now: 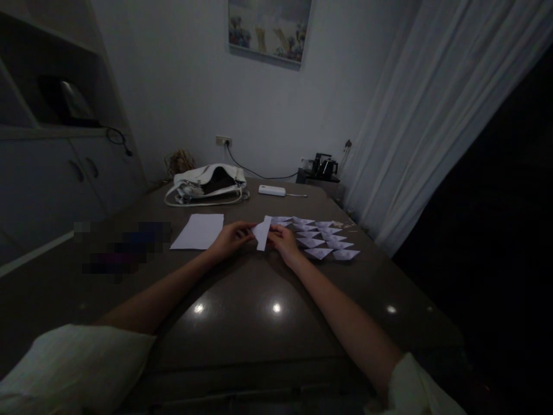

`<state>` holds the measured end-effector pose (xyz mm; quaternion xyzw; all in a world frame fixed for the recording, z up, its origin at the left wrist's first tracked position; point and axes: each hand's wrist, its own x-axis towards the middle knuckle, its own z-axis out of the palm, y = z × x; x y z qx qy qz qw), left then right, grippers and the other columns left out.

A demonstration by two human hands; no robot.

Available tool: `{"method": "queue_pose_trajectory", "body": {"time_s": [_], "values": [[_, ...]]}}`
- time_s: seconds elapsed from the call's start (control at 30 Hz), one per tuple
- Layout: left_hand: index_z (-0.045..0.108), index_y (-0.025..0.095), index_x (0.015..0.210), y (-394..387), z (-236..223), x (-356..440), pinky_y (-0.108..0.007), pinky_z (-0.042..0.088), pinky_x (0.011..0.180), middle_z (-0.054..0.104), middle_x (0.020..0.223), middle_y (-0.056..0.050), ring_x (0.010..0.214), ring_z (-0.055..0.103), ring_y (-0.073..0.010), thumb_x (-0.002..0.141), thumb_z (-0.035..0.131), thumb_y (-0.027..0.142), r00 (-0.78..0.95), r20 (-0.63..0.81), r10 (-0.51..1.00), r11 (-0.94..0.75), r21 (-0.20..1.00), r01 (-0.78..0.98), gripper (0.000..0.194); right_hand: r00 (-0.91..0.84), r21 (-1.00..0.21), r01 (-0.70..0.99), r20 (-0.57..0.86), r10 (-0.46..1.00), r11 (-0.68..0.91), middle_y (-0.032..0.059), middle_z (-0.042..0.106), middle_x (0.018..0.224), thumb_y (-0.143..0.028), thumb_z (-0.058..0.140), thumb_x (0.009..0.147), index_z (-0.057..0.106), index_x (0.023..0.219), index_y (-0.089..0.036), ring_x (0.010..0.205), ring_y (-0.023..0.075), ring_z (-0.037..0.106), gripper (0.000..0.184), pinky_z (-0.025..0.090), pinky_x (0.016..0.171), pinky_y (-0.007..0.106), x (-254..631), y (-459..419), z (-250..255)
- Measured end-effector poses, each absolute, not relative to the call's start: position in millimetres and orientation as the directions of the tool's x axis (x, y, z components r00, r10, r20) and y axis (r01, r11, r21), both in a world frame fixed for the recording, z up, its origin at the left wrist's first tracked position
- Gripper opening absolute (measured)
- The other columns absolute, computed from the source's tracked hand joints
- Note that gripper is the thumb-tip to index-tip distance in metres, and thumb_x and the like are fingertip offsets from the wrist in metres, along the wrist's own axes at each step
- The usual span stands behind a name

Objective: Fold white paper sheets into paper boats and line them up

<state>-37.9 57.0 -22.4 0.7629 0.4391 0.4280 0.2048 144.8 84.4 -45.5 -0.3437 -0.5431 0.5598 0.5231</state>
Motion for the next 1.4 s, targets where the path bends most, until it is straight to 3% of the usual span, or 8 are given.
{"method": "queue_pose_trajectory", "body": {"time_s": [0.37,0.7,0.87,1.13,1.4], "values": [[0.067,0.015,0.1,53.1,-18.7,-36.3,-0.029,0.047,0.067,0.065,0.089,-0.007,0.076,0.061,-0.0192,0.073,0.065,0.045,0.352,0.489,0.798,-0.602,0.631,0.488,0.04,-0.234,-0.967,-0.143,0.242,0.942,0.213,0.0031,0.07,0.085,-0.022,0.067,0.06,0.061,0.086,-0.018,0.079,0.0192,0.066,0.027,0.053,0.07,0.031,144.3,85.7,-46.0],[0.068,0.017,0.101,47.9,-14.0,-33.9,-0.028,0.046,0.066,0.064,0.093,-0.007,0.078,0.06,-0.0192,0.072,0.067,0.045,0.394,0.483,0.782,-0.623,0.608,0.493,0.041,-0.243,-0.956,-0.084,0.294,0.924,0.282,0.0016,0.07,0.083,-0.014,0.065,0.057,0.061,0.084,-0.018,0.075,0.0175,0.064,0.028,0.051,0.077,0.034,144.5,85.6,-43.5],[0.068,0.017,0.102,48.1,-15.7,-33.5,-0.029,0.045,0.066,0.063,0.097,-0.008,0.076,0.059,-0.019,0.072,0.067,0.045,0.411,0.47,0.781,-0.624,0.611,0.488,0.041,-0.241,-0.955,-0.047,0.296,0.924,0.293,0.0031,0.068,0.087,-0.007,0.063,0.053,0.062,0.085,-0.017,0.08,0.0176,0.063,0.034,0.049,0.08,0.033,144.9,87.7,-45.1],[0.067,0.019,0.108,49.1,-16.1,-34.1,-0.028,0.045,0.067,0.061,0.094,-0.006,0.077,0.058,-0.0185,0.075,0.065,0.045,0.446,0.463,0.766,-0.642,0.593,0.485,0.042,-0.202,-0.961,-0.045,0.276,0.94,0.273,-0.0011,0.063,0.078,-0.01,0.066,0.053,0.052,0.108,-0.019,0.073,0.016,0.062,0.058,0.05,0.069,0.028,145.6,87.4,-47.3],[0.064,0.022,0.113,46.9,-14.1,-33.8,-0.029,0.046,0.072,0.061,0.102,-0.007,0.084,0.059,-0.0207,0.072,0.067,0.047,0.48,0.424,0.768,-0.636,0.6,0.486,0.049,-0.234,-0.961,-0.077,0.277,0.932,0.266,-0.0012,0.065,0.082,-0.011,0.07,0.053,0.043,0.114,-0.024,0.074,0.0161,0.064,0.067,0.052,0.072,0.031,145.4,82.6,-44.1]]}}
